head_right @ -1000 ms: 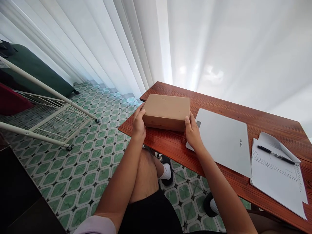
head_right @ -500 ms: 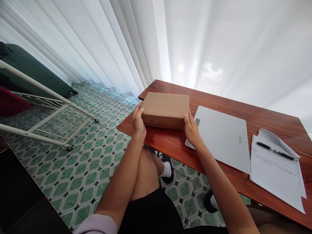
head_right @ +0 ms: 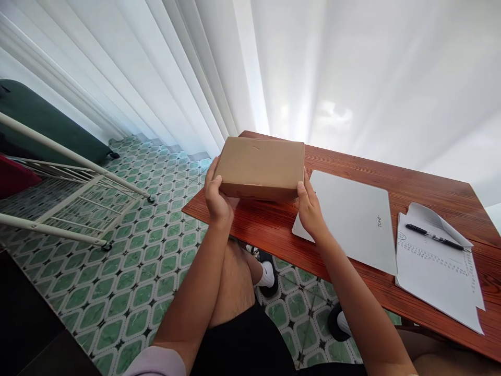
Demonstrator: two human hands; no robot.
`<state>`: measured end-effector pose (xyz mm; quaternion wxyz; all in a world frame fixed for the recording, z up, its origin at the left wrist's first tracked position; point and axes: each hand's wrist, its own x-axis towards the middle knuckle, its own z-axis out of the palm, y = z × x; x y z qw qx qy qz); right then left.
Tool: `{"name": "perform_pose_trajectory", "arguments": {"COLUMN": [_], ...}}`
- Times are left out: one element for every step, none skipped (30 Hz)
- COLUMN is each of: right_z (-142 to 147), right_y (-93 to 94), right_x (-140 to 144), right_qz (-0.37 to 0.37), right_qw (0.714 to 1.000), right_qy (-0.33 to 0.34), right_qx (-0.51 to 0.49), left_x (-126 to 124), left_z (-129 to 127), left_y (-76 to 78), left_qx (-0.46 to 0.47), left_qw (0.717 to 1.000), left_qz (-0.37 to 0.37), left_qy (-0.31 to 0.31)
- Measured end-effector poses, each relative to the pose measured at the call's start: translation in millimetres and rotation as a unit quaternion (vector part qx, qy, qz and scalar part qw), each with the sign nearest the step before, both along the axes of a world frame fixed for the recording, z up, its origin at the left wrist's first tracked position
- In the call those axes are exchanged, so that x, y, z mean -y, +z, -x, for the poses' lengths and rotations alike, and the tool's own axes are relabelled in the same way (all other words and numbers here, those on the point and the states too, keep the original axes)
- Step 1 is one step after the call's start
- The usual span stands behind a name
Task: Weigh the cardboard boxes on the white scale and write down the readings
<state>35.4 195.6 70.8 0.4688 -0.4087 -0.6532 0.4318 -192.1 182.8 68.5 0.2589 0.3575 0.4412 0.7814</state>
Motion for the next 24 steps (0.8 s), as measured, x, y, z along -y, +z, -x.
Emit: {"name": "perform_pose_trajectory", "arguments": {"right_z": [-1,-3,-5,-8,-12,-16,-20,-25,-30,-35,-41,-46,-51,-55,-60,-65,-70,-75,-80,-86,-93,-101,-108,-117], "right_y": [3.5,6.9,10.0,12.9,15.5,17.9,20.0,22.0,23.9,25.7,27.6,29.4,31.2,33.0,34.8,36.7,38.7,40.7,42.8,45.0,47.1,49.0,50.7,52.1], "right_x": [2,5,7,9,11,12,14,15,16,17,18,19,21,23,24,26,28,29,31,33,34,36,39,41], "right_qz": [0.002,0.005,0.005,0.001,-0.003,-0.008,-0.011,-0.014,-0.017,-0.019,-0.020,-0.022,-0.024,-0.026,-0.029,-0.031,-0.033,-0.034,-0.035,-0.035,-0.035,-0.034,-0.033,-0.031], "right_qw": [1.000,1.000,0.999,0.999,0.999,0.999,0.998,0.998,0.998,0.998,0.997,0.997,0.996,0.996,0.995,0.995,0.994,0.994,0.993,0.993,0.992,0.992,0.992,0.992], "right_qy": [-0.014,-0.027,-0.035,-0.039,-0.043,-0.047,-0.051,-0.056,-0.061,-0.066,-0.070,-0.076,-0.081,-0.087,-0.092,-0.097,-0.101,-0.104,-0.107,-0.110,-0.114,-0.116,-0.118,-0.118], "right_qx": [-0.007,-0.015,-0.021,-0.023,-0.023,-0.023,-0.020,-0.017,-0.014,-0.011,-0.008,-0.004,0.002,0.008,0.014,0.020,0.025,0.029,0.031,0.032,0.032,0.031,0.030,0.028], "left_x": [0,0,1,1,2,3,4,4,5,6,7,8,9,9,10,10,9,9,8,8,7,6,5,3], "left_z": [-2,-4,-7,-9,-12,-15,-18,-21,-24,-28,-32,-36,-39,-43,-47,-52,-57,-62,-68,-74,-80,-87,-94,-101], "left_y": [2.5,4.9,7.4,9.7,11.9,14.0,16.0,18.0,19.9,21.8,23.5,25.2,26.8,28.3,29.9,31.7,33.8,36.3,39.3,42.5,46.1,49.7,53.4,57.0], "left_qx": [-0.008,-0.011,-0.013,-0.016,-0.021,-0.028,-0.037,-0.047,-0.056,-0.062,-0.068,-0.073,-0.077,-0.080,-0.083,-0.084,-0.084,-0.083,-0.081,-0.079,-0.077,-0.075,-0.074,-0.076], "left_qw": [1.000,1.000,0.999,0.999,0.999,0.998,0.998,0.997,0.997,0.996,0.995,0.994,0.993,0.991,0.991,0.990,0.989,0.988,0.987,0.986,0.984,0.982,0.981,0.980], "left_qz": [-0.011,-0.021,-0.030,-0.037,-0.042,-0.045,-0.046,-0.045,-0.046,-0.047,-0.050,-0.055,-0.059,-0.062,-0.064,-0.067,-0.070,-0.074,-0.080,-0.088,-0.094,-0.099,-0.103,-0.105], "left_qy": [-0.001,-0.005,-0.011,-0.018,-0.024,-0.030,-0.034,-0.036,-0.039,-0.047,-0.056,-0.065,-0.074,-0.082,-0.088,-0.092,-0.097,-0.103,-0.110,-0.118,-0.129,-0.139,-0.147,-0.154]}}
